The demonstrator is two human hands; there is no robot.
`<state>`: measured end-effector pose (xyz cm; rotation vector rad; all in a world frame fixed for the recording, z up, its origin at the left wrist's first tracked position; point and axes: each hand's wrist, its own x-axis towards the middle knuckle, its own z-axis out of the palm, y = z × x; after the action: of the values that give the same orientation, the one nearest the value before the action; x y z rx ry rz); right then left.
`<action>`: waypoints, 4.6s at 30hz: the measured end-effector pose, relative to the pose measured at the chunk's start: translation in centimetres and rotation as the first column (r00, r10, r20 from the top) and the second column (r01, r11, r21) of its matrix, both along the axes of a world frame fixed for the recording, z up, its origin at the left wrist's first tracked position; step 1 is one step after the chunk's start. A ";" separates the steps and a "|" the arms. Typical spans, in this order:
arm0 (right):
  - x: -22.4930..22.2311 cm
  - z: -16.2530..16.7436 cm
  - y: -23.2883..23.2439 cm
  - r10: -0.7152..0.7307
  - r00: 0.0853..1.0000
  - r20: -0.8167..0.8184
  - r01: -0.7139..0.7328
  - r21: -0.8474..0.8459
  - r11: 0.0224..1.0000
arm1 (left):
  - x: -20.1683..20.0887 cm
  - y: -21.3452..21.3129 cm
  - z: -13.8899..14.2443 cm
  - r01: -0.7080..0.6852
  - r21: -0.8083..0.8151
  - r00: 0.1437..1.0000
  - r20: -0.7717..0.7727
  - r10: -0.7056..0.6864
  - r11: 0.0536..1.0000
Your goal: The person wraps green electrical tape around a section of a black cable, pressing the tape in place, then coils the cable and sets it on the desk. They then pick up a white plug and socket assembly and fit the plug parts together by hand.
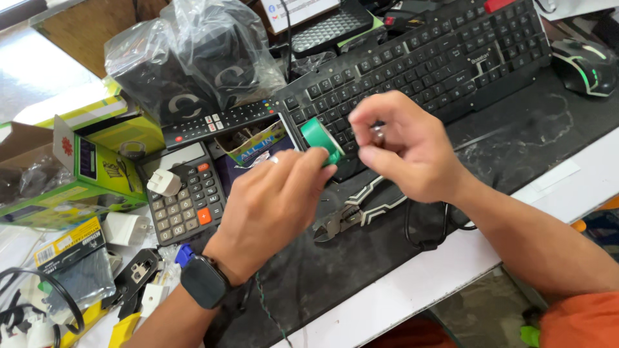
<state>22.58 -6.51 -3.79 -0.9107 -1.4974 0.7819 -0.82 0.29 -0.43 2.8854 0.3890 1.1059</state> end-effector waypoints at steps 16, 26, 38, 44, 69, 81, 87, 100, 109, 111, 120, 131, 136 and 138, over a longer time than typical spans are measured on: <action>0.1 -0.7 1.2 -0.364 0.699 0.615 -0.039 0.542 0.840 | 0.0 -0.1 0.8 0.103 -0.457 0.995 0.049 -0.091 0.884; 0.3 -0.4 0.2 -0.209 0.931 0.300 0.071 0.413 0.908 | -0.5 -0.1 0.7 0.187 -0.403 0.982 0.090 -0.165 0.896; -0.2 -0.9 1.3 -0.091 0.987 -0.129 0.072 -0.143 0.987 | -0.1 -0.7 0.0 0.127 0.014 0.991 -0.043 -0.126 0.992; 0.2 -0.3 -0.4 -0.088 0.979 0.186 0.045 0.223 0.974 | 0.2 -0.3 0.6 -0.013 0.018 1.000 -0.025 0.014 1.000; 0.8 0.2 -0.8 -0.315 0.901 0.299 0.084 0.592 0.801 | -0.2 -0.4 0.6 0.133 -0.301 0.989 0.107 -0.105 0.944; -0.8 0.8 0.5 -0.128 0.973 -0.192 0.048 -0.376 0.926 | -0.5 -0.2 0.2 0.259 0.010 0.955 -0.156 -0.254 0.966; -0.7 0.4 1.4 -0.016 0.994 -0.110 -0.023 -0.349 0.937 | -0.4 -0.9 0.1 0.185 0.086 0.976 -0.135 -0.172 0.979; -0.6 0.7 0.4 -0.206 0.825 0.526 -0.088 0.480 0.873 | -0.1 -0.3 0.8 0.062 -0.246 0.998 0.036 -0.055 0.967; 0.1 0.1 -0.2 -0.268 0.836 0.479 -0.089 0.599 0.795 | -0.5 0.3 1.4 0.190 -0.579 0.977 0.032 -0.211 0.793; 0.1 -0.1 -0.3 -0.229 0.886 0.404 -0.030 0.543 0.839 | -0.7 0.4 1.4 0.222 -0.515 0.972 0.045 -0.233 0.828; -0.7 -0.3 1.1 -0.066 0.948 -0.311 -0.006 -0.225 0.974 | -0.3 -0.1 -0.4 0.268 0.056 0.963 -0.025 -0.267 0.962; -0.7 0.3 0.7 -0.259 0.953 0.156 0.274 -0.085 0.958 | 0.3 -0.2 -0.8 0.065 0.153 0.994 -0.101 -0.050 0.986; -0.1 0.9 -0.1 -0.337 0.866 0.369 0.152 0.448 0.881 | 0.4 -0.2 0.0 0.051 -0.027 0.999 0.006 -0.050 0.998; 0.1 1.0 -0.3 -0.342 0.844 0.414 0.087 0.523 0.848 | 0.3 -0.7 0.3 0.090 -0.180 0.996 0.029 -0.086 0.980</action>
<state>22.66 -6.80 -2.79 -0.9061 -1.8743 -0.0386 -0.54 -0.40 -0.11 2.7027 0.3384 1.0284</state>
